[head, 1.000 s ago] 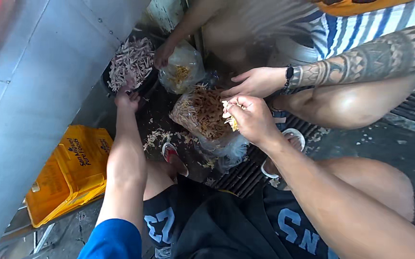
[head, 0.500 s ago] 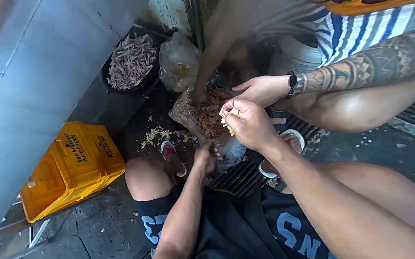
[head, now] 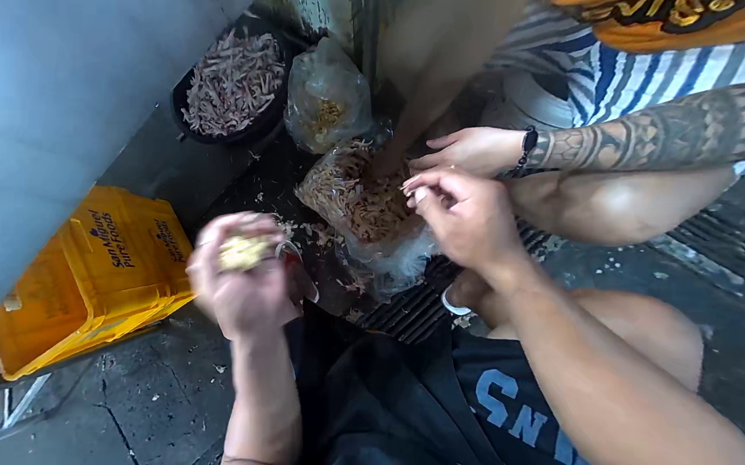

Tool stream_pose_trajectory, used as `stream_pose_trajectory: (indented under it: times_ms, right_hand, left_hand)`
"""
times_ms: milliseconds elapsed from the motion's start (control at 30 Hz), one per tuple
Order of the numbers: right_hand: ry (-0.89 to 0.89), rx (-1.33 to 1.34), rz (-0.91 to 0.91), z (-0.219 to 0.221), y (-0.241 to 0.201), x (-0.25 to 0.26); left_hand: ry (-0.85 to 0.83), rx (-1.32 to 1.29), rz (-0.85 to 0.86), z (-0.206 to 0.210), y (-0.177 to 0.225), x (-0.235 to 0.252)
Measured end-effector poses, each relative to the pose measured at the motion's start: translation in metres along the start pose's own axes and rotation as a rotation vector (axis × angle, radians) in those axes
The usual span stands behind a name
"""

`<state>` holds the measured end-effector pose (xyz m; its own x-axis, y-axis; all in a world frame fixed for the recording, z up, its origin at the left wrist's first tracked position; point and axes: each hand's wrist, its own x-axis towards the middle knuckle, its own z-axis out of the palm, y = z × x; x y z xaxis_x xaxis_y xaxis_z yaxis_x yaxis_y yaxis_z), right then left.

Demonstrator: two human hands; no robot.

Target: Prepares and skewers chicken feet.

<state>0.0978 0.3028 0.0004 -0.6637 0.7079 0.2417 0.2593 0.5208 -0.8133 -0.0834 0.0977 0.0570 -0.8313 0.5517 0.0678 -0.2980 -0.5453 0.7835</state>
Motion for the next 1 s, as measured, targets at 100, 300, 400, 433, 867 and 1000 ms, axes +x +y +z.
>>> stream_pose_trajectory:
  times_ms: [100, 300, 400, 433, 867, 1000]
  right_hand:
    - [0.023, 0.043, 0.186, -0.006, 0.006, 0.005]
    - [-0.052, -0.069, 0.09, 0.009, 0.008, 0.009]
    - [-0.072, -0.104, 0.048, 0.012, 0.003, 0.005]
    - [-0.062, -0.118, 0.041, 0.007, 0.005, 0.009]
    - [-0.04, -0.014, 0.117, -0.044, 0.017, 0.017]
    - [-0.251, -0.198, 0.114, -0.06, 0.033, 0.001]
  left_hand:
    - [-0.036, 0.148, 0.682, 0.022, 0.079, -0.004]
    - [-0.023, 0.733, 1.079, -0.01, -0.04, 0.146]
    - [0.241, 1.194, 0.38, 0.017, -0.101, 0.185]
    - [0.243, 1.227, 0.285, 0.029, -0.101, 0.186]
    - [-0.541, 1.513, -0.774, -0.131, -0.337, -0.019]
    - [-0.317, 1.546, -0.755, -0.15, -0.347, -0.065]
